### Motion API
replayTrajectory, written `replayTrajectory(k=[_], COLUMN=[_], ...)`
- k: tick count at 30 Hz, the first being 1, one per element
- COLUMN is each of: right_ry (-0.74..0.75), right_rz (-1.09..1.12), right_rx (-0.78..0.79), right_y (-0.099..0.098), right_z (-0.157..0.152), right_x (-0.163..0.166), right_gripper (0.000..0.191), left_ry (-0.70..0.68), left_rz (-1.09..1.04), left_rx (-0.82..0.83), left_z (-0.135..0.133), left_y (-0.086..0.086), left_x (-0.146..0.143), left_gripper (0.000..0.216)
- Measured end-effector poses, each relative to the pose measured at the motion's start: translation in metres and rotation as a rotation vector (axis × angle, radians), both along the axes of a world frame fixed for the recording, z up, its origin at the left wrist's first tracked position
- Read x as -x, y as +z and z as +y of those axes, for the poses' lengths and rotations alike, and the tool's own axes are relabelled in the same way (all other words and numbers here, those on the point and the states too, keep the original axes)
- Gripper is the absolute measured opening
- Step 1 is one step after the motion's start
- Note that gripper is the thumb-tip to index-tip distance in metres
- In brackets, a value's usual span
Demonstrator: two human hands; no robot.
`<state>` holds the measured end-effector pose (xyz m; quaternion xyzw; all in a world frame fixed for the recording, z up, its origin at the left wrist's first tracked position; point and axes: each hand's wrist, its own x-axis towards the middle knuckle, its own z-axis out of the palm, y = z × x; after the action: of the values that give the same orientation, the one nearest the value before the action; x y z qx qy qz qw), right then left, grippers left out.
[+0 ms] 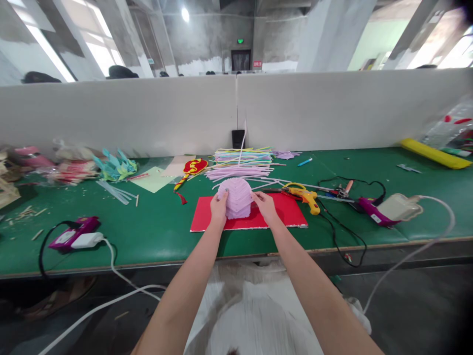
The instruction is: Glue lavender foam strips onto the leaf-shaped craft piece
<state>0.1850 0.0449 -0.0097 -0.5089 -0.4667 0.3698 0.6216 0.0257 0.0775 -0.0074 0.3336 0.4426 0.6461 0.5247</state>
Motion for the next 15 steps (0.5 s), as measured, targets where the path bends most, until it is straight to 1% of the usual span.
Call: replayTrajectory(k=[5, 9, 15], right_ry=[-0.011, -0.056, -0.118], right_rz=[0.004, 0.008, 0.042], right_rx=[0.010, 0.010, -0.019], right_y=[-0.004, -0.007, -0.011], right_z=[0.002, 0.003, 0.006], right_x=[-0.003, -0.006, -0.008], right_gripper=[0.041, 0.041, 0.042], left_ry=[-0.074, -0.193, -0.345], left_rz=[-0.083, -0.124, -0.108], left_rx=[0.008, 0.019, 0.070], left_z=[-0.003, -0.007, -0.012], left_y=[0.004, 0.006, 0.007], left_x=[-0.001, -0.004, -0.008], left_gripper=[0.045, 0.047, 0.049])
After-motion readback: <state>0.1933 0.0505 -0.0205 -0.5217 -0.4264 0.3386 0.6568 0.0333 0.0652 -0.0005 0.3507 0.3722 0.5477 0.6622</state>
